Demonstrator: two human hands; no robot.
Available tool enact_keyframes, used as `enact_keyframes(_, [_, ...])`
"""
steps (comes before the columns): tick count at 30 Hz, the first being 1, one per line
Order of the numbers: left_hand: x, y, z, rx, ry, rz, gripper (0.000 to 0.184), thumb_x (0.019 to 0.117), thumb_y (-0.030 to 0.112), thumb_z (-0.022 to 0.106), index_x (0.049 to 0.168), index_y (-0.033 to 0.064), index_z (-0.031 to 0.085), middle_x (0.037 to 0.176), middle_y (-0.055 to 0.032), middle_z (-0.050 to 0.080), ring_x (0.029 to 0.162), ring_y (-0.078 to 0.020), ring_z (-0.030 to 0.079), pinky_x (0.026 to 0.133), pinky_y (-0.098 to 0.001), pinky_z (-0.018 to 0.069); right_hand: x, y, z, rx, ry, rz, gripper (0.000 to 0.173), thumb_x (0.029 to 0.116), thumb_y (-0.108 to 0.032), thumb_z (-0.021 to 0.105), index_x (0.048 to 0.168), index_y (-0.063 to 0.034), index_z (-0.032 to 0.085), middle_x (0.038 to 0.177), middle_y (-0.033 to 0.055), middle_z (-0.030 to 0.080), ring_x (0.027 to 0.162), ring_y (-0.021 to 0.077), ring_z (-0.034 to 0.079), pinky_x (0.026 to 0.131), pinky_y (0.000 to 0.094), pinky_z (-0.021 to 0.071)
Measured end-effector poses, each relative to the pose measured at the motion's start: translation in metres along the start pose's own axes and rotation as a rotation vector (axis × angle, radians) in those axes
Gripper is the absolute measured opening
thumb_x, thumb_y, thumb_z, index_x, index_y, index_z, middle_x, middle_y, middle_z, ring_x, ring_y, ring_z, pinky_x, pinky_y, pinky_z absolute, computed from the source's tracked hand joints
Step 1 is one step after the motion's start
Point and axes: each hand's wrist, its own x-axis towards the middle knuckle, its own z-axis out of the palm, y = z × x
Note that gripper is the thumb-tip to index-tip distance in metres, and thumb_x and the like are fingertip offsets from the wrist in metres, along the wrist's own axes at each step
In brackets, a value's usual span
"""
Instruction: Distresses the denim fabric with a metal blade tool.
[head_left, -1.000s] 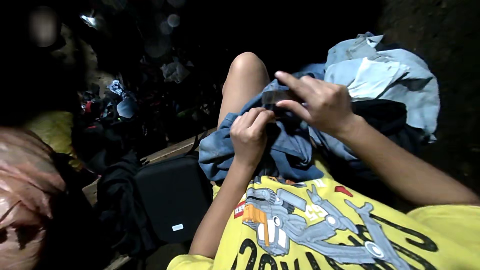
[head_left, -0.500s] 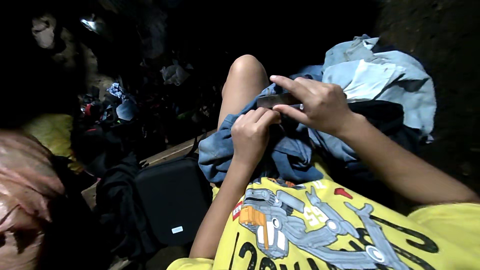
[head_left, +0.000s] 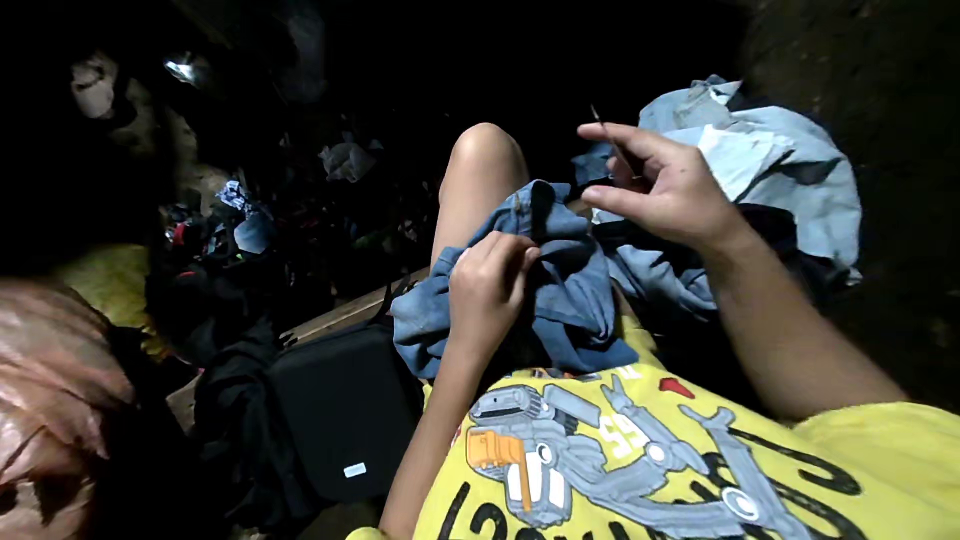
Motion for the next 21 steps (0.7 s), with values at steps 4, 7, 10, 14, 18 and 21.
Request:
enact_keyframes(4, [0.012, 0.023, -0.035, 0.028, 0.003, -0.136, 0.026, 0.1031, 0.019, 0.059, 0.117, -0.0008, 0.066, 0.098, -0.0115, 0.068, 0.067, -0.0131, 0.061, 0.059, -0.0293, 0.0526, 0.018, -0.002, 0.009, 0.055, -0.064, -0.045, 0.036, 0.1014, -0.017, 0.054, 0.134, -0.0024, 0.061, 0.108, 0.0038, 0.059, 0.08, -0.0012, 0.054, 0.067, 0.0139, 0.0452])
enact_keyframes(7, [0.017, 0.028, -0.036, 0.211, -0.054, -0.129, 0.07, 0.0854, 0.046, 0.079, 0.135, 0.0015, 0.058, 0.123, -0.0197, 0.062, 0.102, -0.0325, 0.064, 0.079, -0.0485, 0.0548, 0.029, 0.011, 0.022, 0.041, -0.188, -0.122, 0.043, 0.089, -0.025, 0.072, 0.125, -0.0016, 0.068, 0.118, 0.0114, 0.058, 0.088, 0.0065, 0.055, 0.071, 0.0197, 0.0473])
enact_keyframes(10, [0.01, 0.015, -0.034, 0.295, -0.16, -0.095, 0.058, 0.0754, 0.02, 0.088, 0.128, 0.0073, 0.067, 0.122, -0.022, 0.062, 0.107, -0.0416, 0.062, 0.079, -0.0572, 0.0525, 0.027, 0.029, 0.032, 0.049, -0.333, -0.161, 0.039, 0.0787, -0.022, 0.077, 0.112, -0.0013, 0.072, 0.118, 0.0111, 0.064, 0.099, 0.0111, 0.062, 0.082, 0.0264, 0.0529])
enact_keyframes(14, [0.008, 0.007, -0.085, 0.205, -0.095, -0.015, 0.015, 0.0877, -0.004, 0.068, 0.101, 0.0018, 0.073, 0.112, -0.0132, 0.069, 0.103, -0.0237, 0.067, 0.089, -0.0406, 0.0548, 0.013, 0.02, 0.03, -0.024, -0.176, -0.153, 0.014, 0.0871, 0.0, 0.061, 0.098, -0.0012, 0.071, 0.098, 0.0084, 0.07, 0.086, 0.0078, 0.063, 0.078, 0.0249, 0.0524])
enact_keyframes(18, [0.003, -0.006, -0.114, 0.138, 0.03, 0.064, 0.006, 0.0919, 0.003, 0.065, 0.095, 0.0022, 0.07, 0.117, -0.01, 0.063, 0.117, -0.0166, 0.057, 0.102, -0.0288, 0.0451, -0.002, -0.007, 0.036, -0.123, 0.062, -0.314, 0.012, 0.0862, -0.003, 0.067, 0.095, 0.0049, 0.071, 0.098, 0.017, 0.066, 0.087, 0.0186, 0.064, 0.078, 0.0284, 0.0532])
enact_keyframes(21, [-0.024, -0.031, -0.099, 0.201, -0.002, -0.109, 0.018, 0.0828, -0.004, 0.068, 0.099, 0.0016, 0.073, 0.118, -0.0178, 0.064, 0.111, -0.0318, 0.059, 0.096, -0.0471, 0.0483, -0.02, -0.01, 0.046, -0.22, 0.04, -0.35, 0.014, 0.0819, -0.004, 0.071, 0.094, 0.0025, 0.07, 0.094, 0.0154, 0.065, 0.08, 0.0232, 0.065, 0.068, 0.0346, 0.0546])
